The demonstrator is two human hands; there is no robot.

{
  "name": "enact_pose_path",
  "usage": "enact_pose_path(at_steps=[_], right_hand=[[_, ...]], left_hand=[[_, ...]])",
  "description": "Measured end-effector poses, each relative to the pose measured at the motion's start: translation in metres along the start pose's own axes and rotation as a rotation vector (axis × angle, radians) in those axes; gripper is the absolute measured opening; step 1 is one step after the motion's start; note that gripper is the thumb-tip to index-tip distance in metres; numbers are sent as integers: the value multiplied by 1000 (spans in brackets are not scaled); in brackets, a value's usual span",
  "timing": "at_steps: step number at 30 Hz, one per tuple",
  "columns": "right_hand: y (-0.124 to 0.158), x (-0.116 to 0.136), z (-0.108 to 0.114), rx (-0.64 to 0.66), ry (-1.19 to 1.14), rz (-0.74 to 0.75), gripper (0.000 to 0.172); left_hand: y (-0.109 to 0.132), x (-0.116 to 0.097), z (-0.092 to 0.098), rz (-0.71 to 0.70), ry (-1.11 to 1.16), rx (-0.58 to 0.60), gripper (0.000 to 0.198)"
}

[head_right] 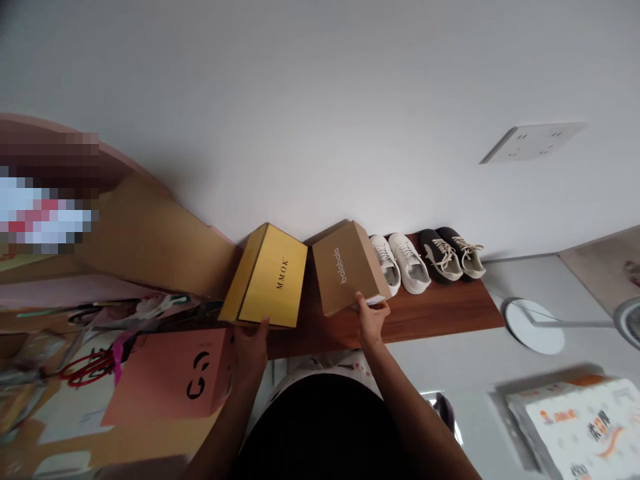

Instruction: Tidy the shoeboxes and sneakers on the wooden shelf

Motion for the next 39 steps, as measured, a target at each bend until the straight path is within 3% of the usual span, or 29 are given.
enact_pose_path(at_steps=[3, 5, 8, 11, 16, 21, 26, 33, 36, 39], right_hand=[[10, 18, 7, 19, 164, 334, 91], [12, 23, 5, 123, 305, 551, 94], [11, 15, -3, 343, 509, 814, 80], [14, -7, -8, 594, 673, 956, 54], [23, -41, -1, 805, 950, 974, 31], [27, -51, -5, 1046, 1235, 758, 32], [17, -47, -20, 1016, 1349, 593, 32], [16, -44, -30, 1061, 1253, 536, 35], [19, -39, -21, 1073, 1120, 531, 39], [8, -19, 6, 1046, 915, 494, 40]], left_hand=[[2, 2, 15, -412, -398, -71, 42], [2, 9, 14, -648, -590, -67, 28], [3, 20, 2, -878, -841, -53, 17], [6, 30, -11, -955, -1040, 4, 20], [6, 45, -27, -857, -1113, 277, 34], [-10, 52, -39, -569, -692, 536, 36], [-16, 48, -36, -313, -420, 558, 27], [-1, 49, -33, -411, -635, 464, 32], [4, 51, -34, -392, -649, 489, 34], [13, 48, -31, -338, -631, 442, 40]])
Point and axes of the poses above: each hand's wrist, its own y-axis away from the middle knuckle, its own z-axis out of the back of the hand, x = y × z, the point moved 2 cm from there along -y, towards the middle knuckle, and after that the axes turned 15 degrees about -y, right-handed, at the moved point
